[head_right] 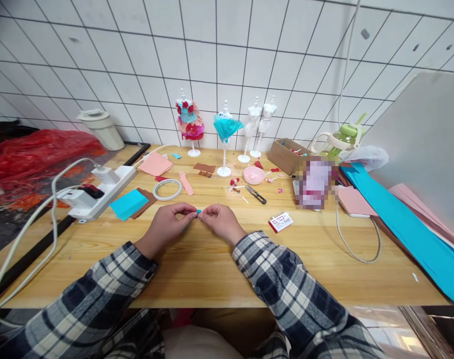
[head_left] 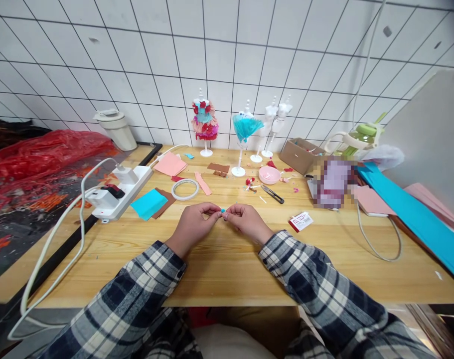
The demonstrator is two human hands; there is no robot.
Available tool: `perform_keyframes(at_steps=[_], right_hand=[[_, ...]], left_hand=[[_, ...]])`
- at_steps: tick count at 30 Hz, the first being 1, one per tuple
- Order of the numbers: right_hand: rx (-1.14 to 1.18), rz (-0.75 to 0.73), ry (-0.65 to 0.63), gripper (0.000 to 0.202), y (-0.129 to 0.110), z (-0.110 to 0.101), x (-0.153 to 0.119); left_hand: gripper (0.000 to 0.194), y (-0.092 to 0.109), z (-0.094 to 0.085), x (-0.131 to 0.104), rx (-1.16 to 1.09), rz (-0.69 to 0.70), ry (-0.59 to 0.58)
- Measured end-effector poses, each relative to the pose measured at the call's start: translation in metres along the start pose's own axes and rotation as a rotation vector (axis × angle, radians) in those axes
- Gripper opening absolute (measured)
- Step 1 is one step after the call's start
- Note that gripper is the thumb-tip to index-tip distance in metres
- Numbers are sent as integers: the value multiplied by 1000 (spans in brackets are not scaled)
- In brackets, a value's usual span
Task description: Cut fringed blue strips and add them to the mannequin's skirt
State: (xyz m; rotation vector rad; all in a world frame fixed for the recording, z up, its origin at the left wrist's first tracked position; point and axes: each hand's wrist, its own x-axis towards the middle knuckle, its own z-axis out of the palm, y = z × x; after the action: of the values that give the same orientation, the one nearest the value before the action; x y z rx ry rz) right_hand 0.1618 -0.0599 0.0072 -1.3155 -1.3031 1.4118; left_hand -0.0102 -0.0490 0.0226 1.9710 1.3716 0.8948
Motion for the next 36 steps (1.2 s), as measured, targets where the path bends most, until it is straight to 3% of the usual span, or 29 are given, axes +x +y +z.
perform_keyframes(at_steps=[5,11,15,36], right_hand=[[26,-27,36,31,3,1,1],[117,24,-23,35,2,1,-1],[164,45,36,37,3,4,-1],[255,98,78,34,2,16,-2]], left_hand=[[19,1,0,0,-6,-7,-1],[19,0,0,2,-51,-86,42],[19,-1,0,2,-33,-52,37],[16,6,3,-1,-21,-27,65]])
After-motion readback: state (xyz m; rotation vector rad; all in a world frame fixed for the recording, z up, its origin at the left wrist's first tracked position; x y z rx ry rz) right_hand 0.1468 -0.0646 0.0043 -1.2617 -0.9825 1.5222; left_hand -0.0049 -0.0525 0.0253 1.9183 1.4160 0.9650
